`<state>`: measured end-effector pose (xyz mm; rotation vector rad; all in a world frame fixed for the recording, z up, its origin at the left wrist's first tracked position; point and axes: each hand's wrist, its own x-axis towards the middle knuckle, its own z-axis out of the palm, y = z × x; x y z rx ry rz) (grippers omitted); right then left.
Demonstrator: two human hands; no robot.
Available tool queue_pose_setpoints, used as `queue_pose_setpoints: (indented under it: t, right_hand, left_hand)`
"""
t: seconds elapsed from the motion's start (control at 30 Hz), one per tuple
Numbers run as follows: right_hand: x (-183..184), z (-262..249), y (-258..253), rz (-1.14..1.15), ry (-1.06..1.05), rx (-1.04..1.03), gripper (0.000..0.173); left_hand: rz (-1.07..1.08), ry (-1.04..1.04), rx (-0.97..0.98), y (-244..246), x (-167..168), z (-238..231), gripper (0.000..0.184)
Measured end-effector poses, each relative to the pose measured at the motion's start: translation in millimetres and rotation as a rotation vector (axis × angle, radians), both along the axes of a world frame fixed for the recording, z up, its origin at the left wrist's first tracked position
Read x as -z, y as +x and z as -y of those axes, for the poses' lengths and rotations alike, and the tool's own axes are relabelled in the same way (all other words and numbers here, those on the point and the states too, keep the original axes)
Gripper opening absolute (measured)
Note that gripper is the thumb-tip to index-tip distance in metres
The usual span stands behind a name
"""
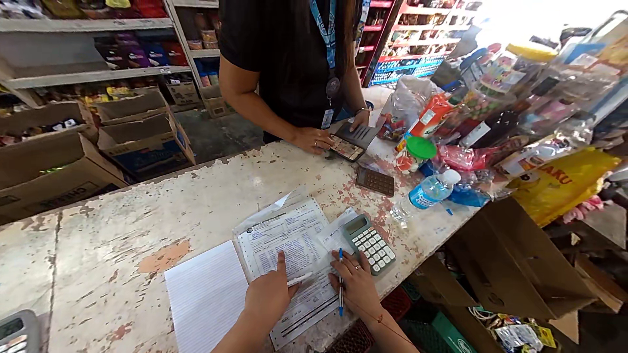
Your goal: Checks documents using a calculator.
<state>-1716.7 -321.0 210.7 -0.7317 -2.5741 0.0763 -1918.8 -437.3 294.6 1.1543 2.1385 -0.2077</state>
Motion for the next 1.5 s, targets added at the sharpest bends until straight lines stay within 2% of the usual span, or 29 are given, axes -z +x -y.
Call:
queue_pose_setpoints:
  t: [1.5]
  right_hand:
    - [-1.2,1.3,-1.5,-0.002,-0.013,-0.005,0.031]
  left_hand:
    - [0.020,0.014,-0.008,-1.2,-0.9,2.4,0.091]
